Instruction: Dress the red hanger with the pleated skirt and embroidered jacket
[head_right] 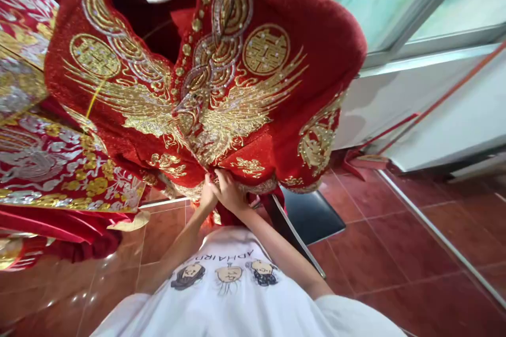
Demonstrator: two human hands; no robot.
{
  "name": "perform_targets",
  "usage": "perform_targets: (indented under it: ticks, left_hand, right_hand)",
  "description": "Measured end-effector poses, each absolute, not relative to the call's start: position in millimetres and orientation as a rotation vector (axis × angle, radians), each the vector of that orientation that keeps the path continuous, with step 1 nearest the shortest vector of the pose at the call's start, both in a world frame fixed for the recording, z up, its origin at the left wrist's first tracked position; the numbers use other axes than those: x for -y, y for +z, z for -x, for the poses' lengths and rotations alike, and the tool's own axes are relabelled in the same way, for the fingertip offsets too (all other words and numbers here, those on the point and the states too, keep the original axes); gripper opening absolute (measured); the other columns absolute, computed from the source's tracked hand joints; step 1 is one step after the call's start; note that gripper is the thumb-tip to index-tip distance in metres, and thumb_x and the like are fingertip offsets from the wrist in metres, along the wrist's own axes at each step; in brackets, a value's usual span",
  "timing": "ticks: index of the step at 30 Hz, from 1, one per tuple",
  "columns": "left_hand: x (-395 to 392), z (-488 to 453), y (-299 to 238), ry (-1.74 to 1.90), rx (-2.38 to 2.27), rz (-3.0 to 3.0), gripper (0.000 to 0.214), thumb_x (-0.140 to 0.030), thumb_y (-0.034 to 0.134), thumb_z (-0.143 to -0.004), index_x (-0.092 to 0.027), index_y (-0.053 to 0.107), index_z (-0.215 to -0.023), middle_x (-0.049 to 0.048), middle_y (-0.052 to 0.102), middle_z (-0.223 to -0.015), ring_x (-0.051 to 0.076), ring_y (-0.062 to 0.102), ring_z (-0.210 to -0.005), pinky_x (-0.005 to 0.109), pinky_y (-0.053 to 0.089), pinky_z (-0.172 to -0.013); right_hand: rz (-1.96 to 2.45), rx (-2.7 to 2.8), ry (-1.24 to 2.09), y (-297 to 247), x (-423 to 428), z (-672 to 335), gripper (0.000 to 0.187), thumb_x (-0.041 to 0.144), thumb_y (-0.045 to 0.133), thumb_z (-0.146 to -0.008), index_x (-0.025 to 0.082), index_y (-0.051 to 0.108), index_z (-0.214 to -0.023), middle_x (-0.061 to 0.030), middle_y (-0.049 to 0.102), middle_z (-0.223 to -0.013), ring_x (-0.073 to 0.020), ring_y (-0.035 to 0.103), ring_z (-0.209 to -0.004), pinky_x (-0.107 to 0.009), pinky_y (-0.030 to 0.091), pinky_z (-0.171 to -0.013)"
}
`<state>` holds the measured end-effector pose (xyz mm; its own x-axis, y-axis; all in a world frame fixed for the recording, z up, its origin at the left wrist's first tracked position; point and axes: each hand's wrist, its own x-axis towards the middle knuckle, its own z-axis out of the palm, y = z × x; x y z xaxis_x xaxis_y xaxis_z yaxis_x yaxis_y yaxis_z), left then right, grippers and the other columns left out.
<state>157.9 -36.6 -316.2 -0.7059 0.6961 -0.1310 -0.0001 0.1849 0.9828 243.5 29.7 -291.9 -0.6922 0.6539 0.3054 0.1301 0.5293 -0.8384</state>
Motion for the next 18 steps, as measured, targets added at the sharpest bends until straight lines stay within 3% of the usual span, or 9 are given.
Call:
perform_targets:
  ticks: [2,4,7,10,13,18]
  left_hand:
    - [50,-161,-323,1.608,-1.795,-0.558,0.039,-0.038,0.071,-0.077,-0.020,0.059,-0.109,0.0107,0.059,-0.125,0.026,0.054,-0.119,0.036,0.043,-0.103]
    - [71,-164,-330,1.575,-1.690,-0.417,0.047,-0.053,0.071,-0.070,-0.016,0.063,-0.098,0.0147,0.064,-0.112,0.030,0.062,-0.105,0.041,0.050,-0.090]
    - [106,-163,-337,1.514,-1.609,-0.176,0.064,-0.067,0.074,-0.057,-0.011,0.065,-0.088,0.0196,0.067,-0.093,0.033,0.066,-0.082,0.045,0.053,-0.071]
    - [128,-158,-330,1.613,-1.590,-0.005,0.067,-0.066,0.078,-0.052,-0.014,0.064,-0.092,0.0151,0.067,-0.094,0.029,0.066,-0.087,0.041,0.053,-0.074]
    - [132,-158,-310,1.732,-1.513,0.058,0.061,-0.065,0.079,-0.052,-0.018,0.062,-0.086,0.0102,0.068,-0.088,0.027,0.065,-0.092,0.036,0.053,-0.076]
    - [120,-171,-290,1.737,-1.377,0.035,0.044,-0.050,0.082,-0.061,-0.017,0.067,-0.087,0.0093,0.069,-0.080,0.026,0.067,-0.081,0.035,0.054,-0.071]
  right_hand:
    - [0.618,2.097,1.258,-305,-26,-264,0.033,0.034,0.053,-0.087,0.020,0.061,-0.115,-0.0106,0.061,-0.121,-0.0220,0.057,-0.114,-0.038,0.045,-0.102]
    - [0.684,2.001,1.394,-324,-20,-288,0.024,0.036,0.054,-0.084,0.020,0.065,-0.099,-0.0082,0.067,-0.102,-0.0203,0.064,-0.096,-0.037,0.050,-0.091]
    - [0.913,1.754,1.525,-355,-13,-320,0.024,0.042,0.060,-0.077,0.018,0.059,-0.078,-0.0062,0.065,-0.075,-0.0195,0.062,-0.072,-0.037,0.052,-0.074]
    - [1.073,1.463,1.639,-372,-15,-341,0.036,0.044,0.071,-0.063,0.018,0.055,-0.082,-0.0055,0.064,-0.078,-0.0195,0.062,-0.074,-0.035,0.052,-0.072]
    - [1.089,1.229,1.810,-368,-24,-350,0.044,0.043,0.075,-0.059,0.019,0.055,-0.091,-0.0057,0.066,-0.089,-0.0197,0.064,-0.083,-0.034,0.053,-0.076]
    - [0.969,1.012,2.113,-338,-22,-340,0.047,0.028,0.081,-0.051,0.017,0.059,-0.090,-0.0040,0.066,-0.079,-0.0210,0.066,-0.075,-0.034,0.053,-0.068]
